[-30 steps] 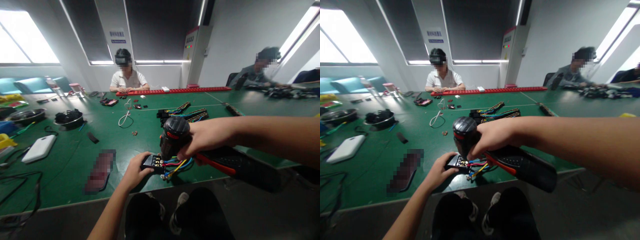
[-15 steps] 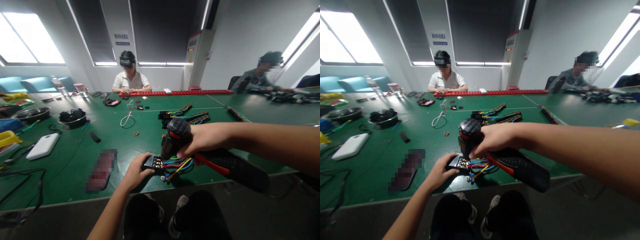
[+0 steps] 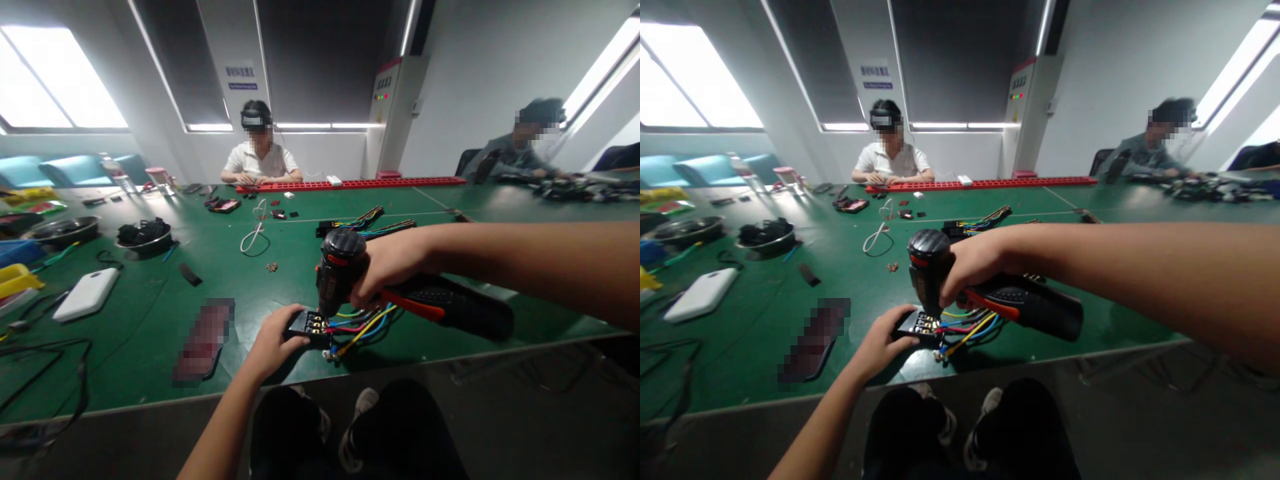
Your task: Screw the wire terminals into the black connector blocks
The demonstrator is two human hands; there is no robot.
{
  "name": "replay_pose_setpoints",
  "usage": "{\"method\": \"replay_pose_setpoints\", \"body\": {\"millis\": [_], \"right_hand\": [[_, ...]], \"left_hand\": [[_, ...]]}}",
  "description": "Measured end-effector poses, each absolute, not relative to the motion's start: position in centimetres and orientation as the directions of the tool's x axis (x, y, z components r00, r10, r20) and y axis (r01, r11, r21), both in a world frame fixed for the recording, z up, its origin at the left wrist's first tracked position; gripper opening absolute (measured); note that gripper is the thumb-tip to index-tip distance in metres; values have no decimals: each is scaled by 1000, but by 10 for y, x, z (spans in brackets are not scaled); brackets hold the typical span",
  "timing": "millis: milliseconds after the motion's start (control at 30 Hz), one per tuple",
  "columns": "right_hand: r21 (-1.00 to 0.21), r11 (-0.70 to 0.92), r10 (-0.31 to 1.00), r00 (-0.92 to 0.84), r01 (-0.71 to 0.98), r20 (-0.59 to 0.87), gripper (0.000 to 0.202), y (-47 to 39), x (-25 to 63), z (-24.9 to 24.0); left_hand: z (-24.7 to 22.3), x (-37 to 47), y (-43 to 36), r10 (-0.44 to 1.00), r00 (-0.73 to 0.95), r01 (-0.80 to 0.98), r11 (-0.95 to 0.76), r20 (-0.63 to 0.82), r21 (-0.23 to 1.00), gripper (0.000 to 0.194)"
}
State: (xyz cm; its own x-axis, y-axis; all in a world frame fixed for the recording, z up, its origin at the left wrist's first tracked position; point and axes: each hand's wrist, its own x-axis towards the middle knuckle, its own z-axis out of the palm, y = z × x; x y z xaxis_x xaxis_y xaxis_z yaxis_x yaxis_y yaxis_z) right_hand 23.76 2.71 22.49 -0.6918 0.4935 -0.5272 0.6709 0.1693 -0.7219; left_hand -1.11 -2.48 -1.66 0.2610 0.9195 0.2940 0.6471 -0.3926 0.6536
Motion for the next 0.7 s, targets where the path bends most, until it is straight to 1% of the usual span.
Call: {"method": "replay_pose_setpoints", "body": {"millis": [67, 133, 333, 533, 700], "right_hand": [[-692, 143, 479, -662, 707, -577, 6, 30, 234, 226], [-673, 134, 448, -650, 728, -614, 8, 33, 231, 228], [-645, 132, 416, -633, 753, -653, 12, 35, 222, 231], [-693, 12, 526, -594, 721, -609, 15, 38, 230, 222], [-730, -22, 486, -630, 684, -605, 14, 39, 240, 219]], "left_hand": [[-17, -11, -25, 919, 266, 645, -394, 292, 655, 55], [-16, -11, -25, 917, 269, 644, -399, 295, 653, 55], [-16, -11, -25, 913, 265, 655, -407, 312, 637, 54], [-13, -7, -27, 906, 275, 658, -420, 321, 625, 50], [-7, -7, -26, 933, 218, 693, -354, 285, 628, 47]]}}
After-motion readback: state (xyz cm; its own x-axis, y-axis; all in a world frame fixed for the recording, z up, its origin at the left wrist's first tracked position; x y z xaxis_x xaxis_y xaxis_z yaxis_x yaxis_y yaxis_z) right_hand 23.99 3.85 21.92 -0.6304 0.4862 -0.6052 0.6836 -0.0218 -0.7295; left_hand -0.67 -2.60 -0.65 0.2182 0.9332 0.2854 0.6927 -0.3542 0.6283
